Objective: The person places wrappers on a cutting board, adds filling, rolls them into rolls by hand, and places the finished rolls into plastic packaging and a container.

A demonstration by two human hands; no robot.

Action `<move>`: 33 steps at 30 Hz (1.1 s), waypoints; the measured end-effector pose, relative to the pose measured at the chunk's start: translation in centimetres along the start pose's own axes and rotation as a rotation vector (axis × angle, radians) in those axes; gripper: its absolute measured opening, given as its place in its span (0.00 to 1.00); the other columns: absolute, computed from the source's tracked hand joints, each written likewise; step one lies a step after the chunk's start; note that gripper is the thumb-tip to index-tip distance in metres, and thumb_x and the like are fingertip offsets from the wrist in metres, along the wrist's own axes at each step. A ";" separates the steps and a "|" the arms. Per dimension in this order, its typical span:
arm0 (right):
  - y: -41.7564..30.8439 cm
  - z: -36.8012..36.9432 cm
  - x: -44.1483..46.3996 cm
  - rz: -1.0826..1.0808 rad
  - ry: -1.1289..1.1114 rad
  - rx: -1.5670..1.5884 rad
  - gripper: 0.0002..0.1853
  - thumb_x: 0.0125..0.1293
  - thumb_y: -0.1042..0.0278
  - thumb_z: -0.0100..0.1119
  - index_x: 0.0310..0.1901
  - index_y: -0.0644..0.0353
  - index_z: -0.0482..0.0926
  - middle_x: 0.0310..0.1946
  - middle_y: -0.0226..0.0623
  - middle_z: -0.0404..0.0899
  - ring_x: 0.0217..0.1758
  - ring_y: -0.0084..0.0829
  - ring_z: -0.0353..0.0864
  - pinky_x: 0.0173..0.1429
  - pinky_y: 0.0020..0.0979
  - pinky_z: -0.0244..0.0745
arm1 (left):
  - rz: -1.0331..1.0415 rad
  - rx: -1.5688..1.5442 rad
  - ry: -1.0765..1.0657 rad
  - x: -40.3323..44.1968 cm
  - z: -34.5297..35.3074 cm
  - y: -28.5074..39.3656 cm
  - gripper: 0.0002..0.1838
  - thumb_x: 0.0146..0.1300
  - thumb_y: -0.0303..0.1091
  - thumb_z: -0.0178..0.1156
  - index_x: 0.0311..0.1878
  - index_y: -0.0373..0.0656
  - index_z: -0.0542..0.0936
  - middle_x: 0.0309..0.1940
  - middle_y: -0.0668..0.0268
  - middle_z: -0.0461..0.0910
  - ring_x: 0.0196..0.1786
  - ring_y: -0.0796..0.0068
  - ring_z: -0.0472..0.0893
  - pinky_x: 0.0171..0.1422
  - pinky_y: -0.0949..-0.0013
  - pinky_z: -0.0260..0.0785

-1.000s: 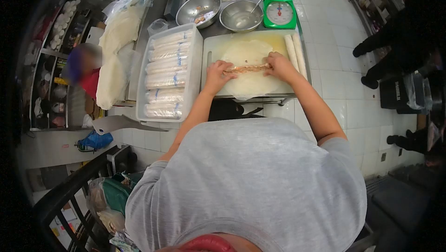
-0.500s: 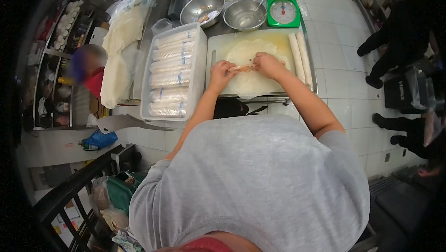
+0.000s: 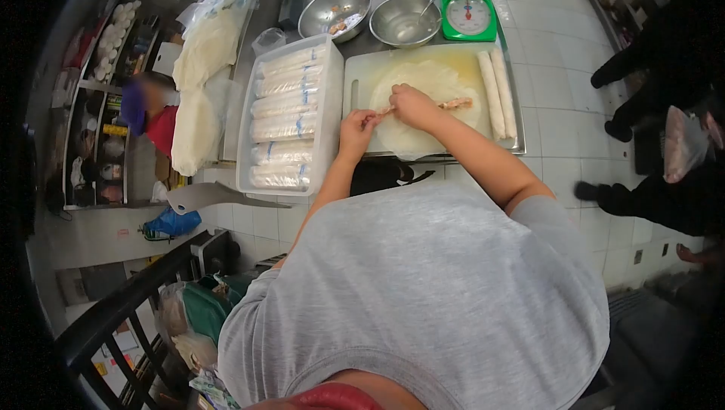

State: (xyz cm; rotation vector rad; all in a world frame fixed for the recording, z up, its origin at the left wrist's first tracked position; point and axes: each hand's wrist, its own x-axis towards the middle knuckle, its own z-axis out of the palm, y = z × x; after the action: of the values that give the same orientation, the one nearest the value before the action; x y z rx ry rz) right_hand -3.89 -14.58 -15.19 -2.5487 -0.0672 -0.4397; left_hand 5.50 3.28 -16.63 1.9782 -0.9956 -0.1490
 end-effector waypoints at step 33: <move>5.9 -6.6 -7.6 0.357 0.022 0.304 0.08 0.52 0.68 0.66 0.34 0.60 0.84 0.28 0.38 0.75 0.39 0.38 0.75 0.44 0.33 0.70 | 0.478 0.458 -0.268 4.5 4.9 7.3 0.17 0.50 0.49 0.66 0.42 0.52 0.84 0.37 0.72 0.80 0.47 0.69 0.73 0.56 0.55 0.52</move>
State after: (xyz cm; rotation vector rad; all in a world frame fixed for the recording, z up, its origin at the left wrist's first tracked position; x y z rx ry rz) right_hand -12.18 -22.74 -15.44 -2.1954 0.3018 -0.2909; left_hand 2.01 -5.19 -12.86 2.0853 -1.7751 0.0923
